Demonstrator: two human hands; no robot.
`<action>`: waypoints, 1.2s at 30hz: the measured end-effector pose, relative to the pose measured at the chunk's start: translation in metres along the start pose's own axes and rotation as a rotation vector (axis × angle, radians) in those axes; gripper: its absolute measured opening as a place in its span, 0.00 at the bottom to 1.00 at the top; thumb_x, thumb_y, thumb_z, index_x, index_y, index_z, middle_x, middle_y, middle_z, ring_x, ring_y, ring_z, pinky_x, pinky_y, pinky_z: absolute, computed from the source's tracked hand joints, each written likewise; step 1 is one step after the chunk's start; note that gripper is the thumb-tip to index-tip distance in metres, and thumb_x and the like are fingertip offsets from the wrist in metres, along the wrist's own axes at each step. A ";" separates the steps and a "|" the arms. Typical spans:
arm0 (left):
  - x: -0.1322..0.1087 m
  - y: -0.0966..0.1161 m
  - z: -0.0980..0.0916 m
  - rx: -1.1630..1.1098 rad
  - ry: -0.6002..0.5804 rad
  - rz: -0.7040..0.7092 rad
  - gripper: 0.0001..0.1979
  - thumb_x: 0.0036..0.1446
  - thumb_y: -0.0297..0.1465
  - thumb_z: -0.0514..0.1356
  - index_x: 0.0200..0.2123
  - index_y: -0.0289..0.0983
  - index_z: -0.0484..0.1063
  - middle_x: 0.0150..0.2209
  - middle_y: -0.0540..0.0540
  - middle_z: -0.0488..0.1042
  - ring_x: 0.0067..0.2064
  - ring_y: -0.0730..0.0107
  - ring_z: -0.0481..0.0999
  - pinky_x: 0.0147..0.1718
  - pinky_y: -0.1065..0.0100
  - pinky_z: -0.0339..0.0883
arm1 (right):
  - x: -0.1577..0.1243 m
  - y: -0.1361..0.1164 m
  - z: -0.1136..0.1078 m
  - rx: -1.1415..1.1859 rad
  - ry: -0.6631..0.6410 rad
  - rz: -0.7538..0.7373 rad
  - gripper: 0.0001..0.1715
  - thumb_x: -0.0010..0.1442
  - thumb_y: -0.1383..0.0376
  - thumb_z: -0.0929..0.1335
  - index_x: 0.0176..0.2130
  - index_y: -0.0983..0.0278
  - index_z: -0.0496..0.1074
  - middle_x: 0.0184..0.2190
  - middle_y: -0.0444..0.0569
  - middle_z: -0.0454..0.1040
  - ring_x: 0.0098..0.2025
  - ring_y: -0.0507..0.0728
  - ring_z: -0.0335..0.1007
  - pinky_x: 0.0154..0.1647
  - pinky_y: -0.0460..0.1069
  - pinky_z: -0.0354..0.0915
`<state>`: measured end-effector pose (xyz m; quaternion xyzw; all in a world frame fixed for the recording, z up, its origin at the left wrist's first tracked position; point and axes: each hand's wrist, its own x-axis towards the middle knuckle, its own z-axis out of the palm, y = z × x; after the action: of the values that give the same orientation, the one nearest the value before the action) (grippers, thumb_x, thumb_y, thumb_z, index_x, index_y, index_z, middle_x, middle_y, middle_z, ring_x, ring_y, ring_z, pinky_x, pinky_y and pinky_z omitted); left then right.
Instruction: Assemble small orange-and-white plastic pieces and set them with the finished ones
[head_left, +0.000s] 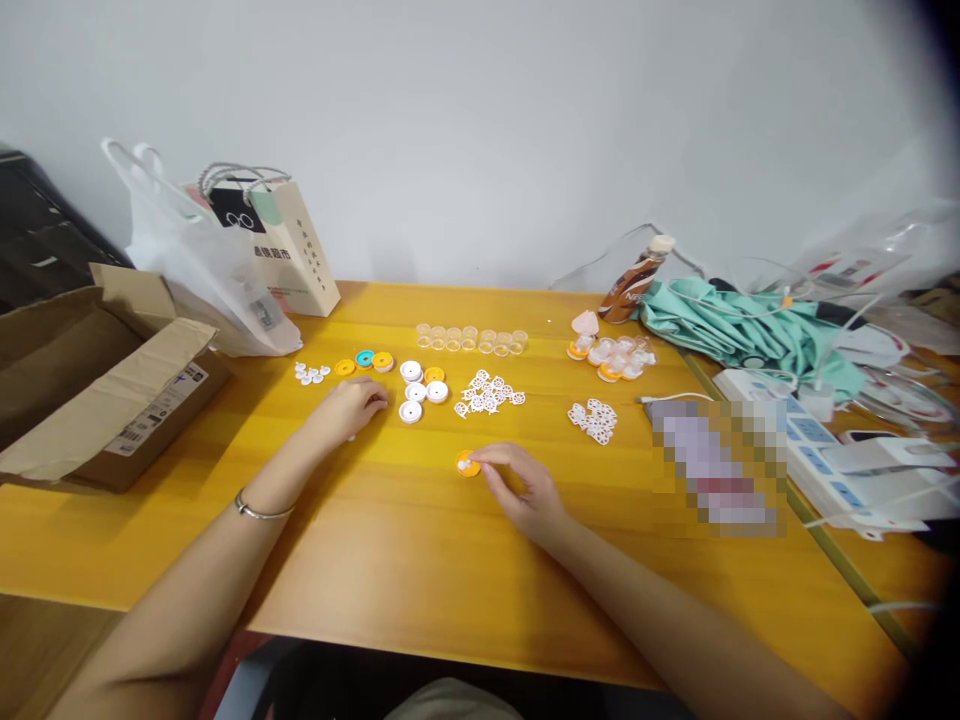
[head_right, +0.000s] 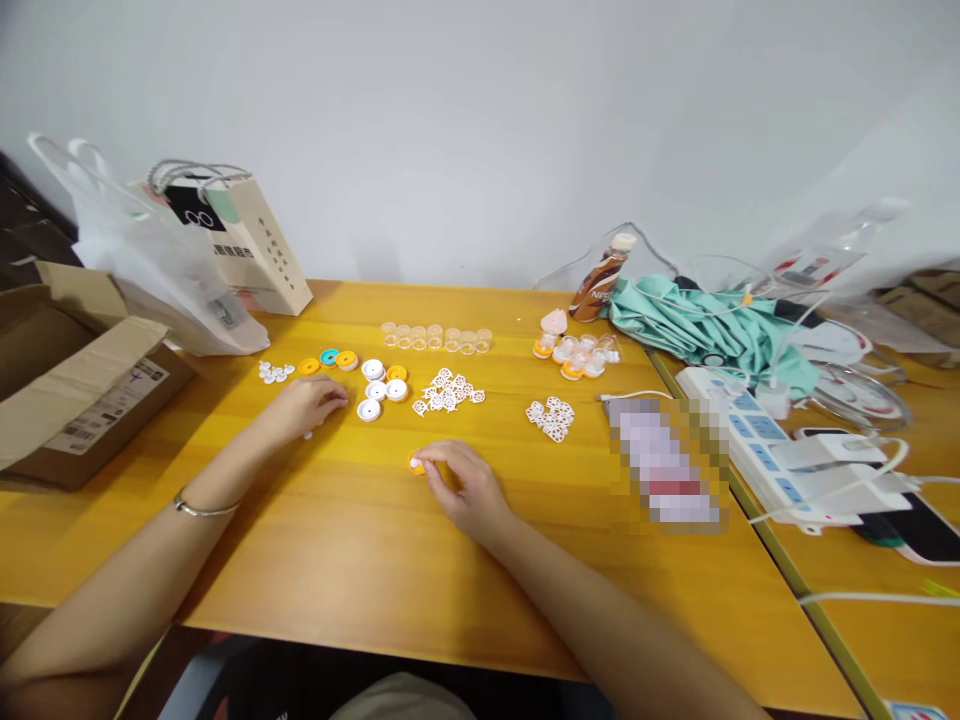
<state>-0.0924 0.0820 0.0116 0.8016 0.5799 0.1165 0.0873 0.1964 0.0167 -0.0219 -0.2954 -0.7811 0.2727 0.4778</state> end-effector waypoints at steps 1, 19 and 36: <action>0.000 0.000 -0.001 0.031 -0.006 0.023 0.10 0.57 0.29 0.52 0.32 0.35 0.73 0.34 0.44 0.74 0.34 0.65 0.72 0.34 0.67 0.63 | 0.000 -0.001 -0.001 0.002 0.010 -0.006 0.13 0.58 0.73 0.63 0.41 0.59 0.69 0.35 0.47 0.75 0.38 0.53 0.72 0.42 0.50 0.68; -0.011 0.000 -0.010 -0.056 -0.125 0.054 0.10 0.55 0.28 0.51 0.33 0.36 0.72 0.32 0.45 0.74 0.31 0.68 0.71 0.31 0.70 0.61 | 0.005 -0.007 -0.007 0.007 0.069 0.019 0.10 0.58 0.73 0.63 0.35 0.60 0.70 0.31 0.46 0.76 0.34 0.52 0.73 0.38 0.48 0.68; -0.008 0.006 -0.019 0.003 -0.136 0.070 0.10 0.54 0.29 0.51 0.26 0.36 0.72 0.25 0.47 0.72 0.25 0.72 0.68 0.26 0.72 0.58 | 0.005 -0.007 -0.006 0.006 0.073 0.054 0.09 0.59 0.70 0.62 0.35 0.60 0.71 0.31 0.46 0.76 0.34 0.53 0.73 0.39 0.50 0.69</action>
<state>-0.0946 0.0720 0.0303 0.8276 0.5444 0.0638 0.1214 0.1986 0.0162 -0.0122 -0.3248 -0.7542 0.2768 0.4991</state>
